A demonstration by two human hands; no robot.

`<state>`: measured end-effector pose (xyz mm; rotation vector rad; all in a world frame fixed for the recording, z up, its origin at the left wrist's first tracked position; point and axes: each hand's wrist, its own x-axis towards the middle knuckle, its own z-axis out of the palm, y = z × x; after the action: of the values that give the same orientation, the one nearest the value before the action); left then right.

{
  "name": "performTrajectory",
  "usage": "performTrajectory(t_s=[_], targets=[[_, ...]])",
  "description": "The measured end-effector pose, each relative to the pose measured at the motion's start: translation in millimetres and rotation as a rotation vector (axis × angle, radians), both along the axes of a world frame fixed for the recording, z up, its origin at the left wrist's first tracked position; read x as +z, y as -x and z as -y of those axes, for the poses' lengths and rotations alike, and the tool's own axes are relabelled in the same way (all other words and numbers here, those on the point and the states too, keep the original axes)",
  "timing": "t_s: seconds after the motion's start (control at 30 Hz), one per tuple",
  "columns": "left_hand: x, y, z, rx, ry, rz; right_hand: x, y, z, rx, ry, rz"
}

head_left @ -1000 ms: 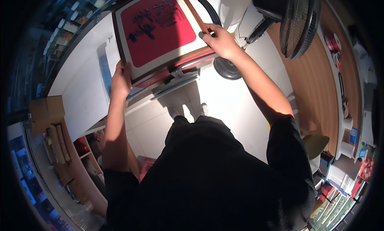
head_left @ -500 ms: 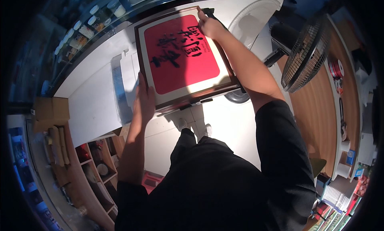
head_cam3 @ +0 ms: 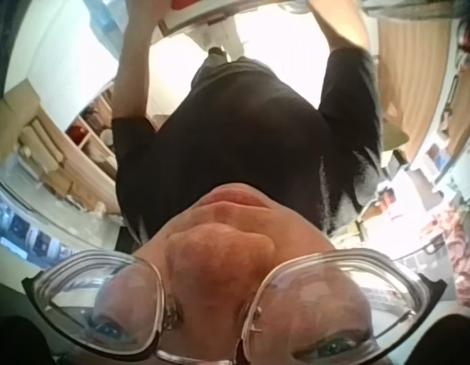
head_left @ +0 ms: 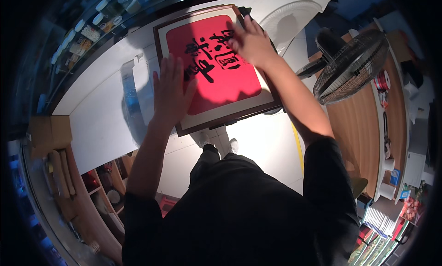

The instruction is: The person folds flat red cardboard pieces into small rectangular boxes by hand. They place the assembled boxes into a black display tray. Finally, they lift the tray and place it into a larger brown cardboard shipping box.

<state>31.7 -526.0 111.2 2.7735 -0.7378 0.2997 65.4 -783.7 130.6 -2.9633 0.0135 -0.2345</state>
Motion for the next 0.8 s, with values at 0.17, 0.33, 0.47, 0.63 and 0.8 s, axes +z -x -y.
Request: performTrajectory(t_s=[0.17, 0.33, 0.47, 0.63, 0.8], targets=[[-8, -8, 13, -0.017, -0.212, 0.008, -13, 52, 2, 0.106, -0.027, -0.116], [-16, -18, 13, -0.104, -0.19, 0.08, -15, 52, 4, 0.129, -0.009, -0.143], [-9, -11, 7, -0.217, 0.053, -0.078, -2, 78, 21, 0.179, -0.639, 0.119], [12, 74, -12, -0.493, -0.169, -0.118, -37, 169, 3, -0.17, -0.727, 0.25], [3, 80, -9, -0.583, -0.121, -0.026, -62, 177, -37, -0.338, -0.674, 0.482]])
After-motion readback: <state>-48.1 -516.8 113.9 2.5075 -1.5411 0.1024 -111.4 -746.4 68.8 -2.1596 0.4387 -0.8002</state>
